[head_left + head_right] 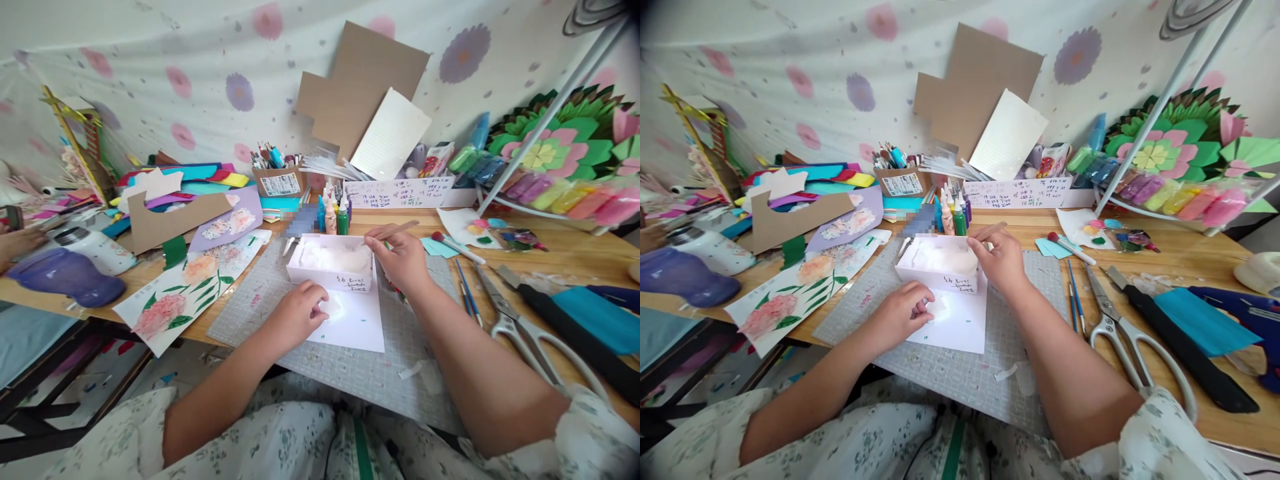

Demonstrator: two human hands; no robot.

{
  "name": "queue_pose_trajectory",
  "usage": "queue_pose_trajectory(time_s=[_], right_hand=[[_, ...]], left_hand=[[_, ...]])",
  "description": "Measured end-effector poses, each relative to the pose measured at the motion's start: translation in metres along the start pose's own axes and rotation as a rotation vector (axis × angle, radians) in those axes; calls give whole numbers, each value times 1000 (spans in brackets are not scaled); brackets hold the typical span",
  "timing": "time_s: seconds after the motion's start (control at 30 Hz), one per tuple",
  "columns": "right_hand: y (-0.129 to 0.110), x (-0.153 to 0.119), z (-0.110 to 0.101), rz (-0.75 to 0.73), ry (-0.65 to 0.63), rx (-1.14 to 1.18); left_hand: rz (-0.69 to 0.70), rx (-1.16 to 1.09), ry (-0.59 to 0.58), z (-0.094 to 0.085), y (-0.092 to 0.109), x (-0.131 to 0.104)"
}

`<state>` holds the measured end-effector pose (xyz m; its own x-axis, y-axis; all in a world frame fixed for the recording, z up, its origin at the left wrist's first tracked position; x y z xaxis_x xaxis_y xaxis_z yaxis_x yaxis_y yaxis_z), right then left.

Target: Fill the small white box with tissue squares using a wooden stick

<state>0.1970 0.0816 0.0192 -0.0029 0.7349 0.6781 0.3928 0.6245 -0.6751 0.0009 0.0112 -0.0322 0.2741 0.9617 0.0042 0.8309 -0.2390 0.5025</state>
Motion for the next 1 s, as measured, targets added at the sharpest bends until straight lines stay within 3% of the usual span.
queue_pose_trajectory(time_s=[0.2, 0.5, 0.63, 0.8, 0.9, 1.0], right_hand=[[0, 1, 1, 1, -8, 15], [2, 0, 1, 43, 12, 91], [-4, -2, 3, 49, 21, 231], [-25, -5, 12, 10, -46, 503], [-31, -10, 26, 117, -186, 747], [-31, -13, 32, 201, -241, 787]], left_hand=[[-90, -26, 39, -2, -7, 3], [-59, -102, 53, -4, -4, 2], [-29, -195, 76, -18, 2, 3], [-92, -498, 81, -46, 12, 14], [-101, -569, 62, -59, 22, 23], [-82, -622, 32, -61, 29, 29]])
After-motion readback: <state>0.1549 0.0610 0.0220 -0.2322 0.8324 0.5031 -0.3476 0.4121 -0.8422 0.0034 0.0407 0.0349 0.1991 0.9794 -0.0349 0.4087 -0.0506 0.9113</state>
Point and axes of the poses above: each hand's wrist, its own x-axis towards the middle knuckle, its own z-axis out of the palm, y = z × x, the point moved 8 cm from there along x, towards the middle knuckle, and after that the axes turned 7 degrees about -z, right-handed, at the moved point
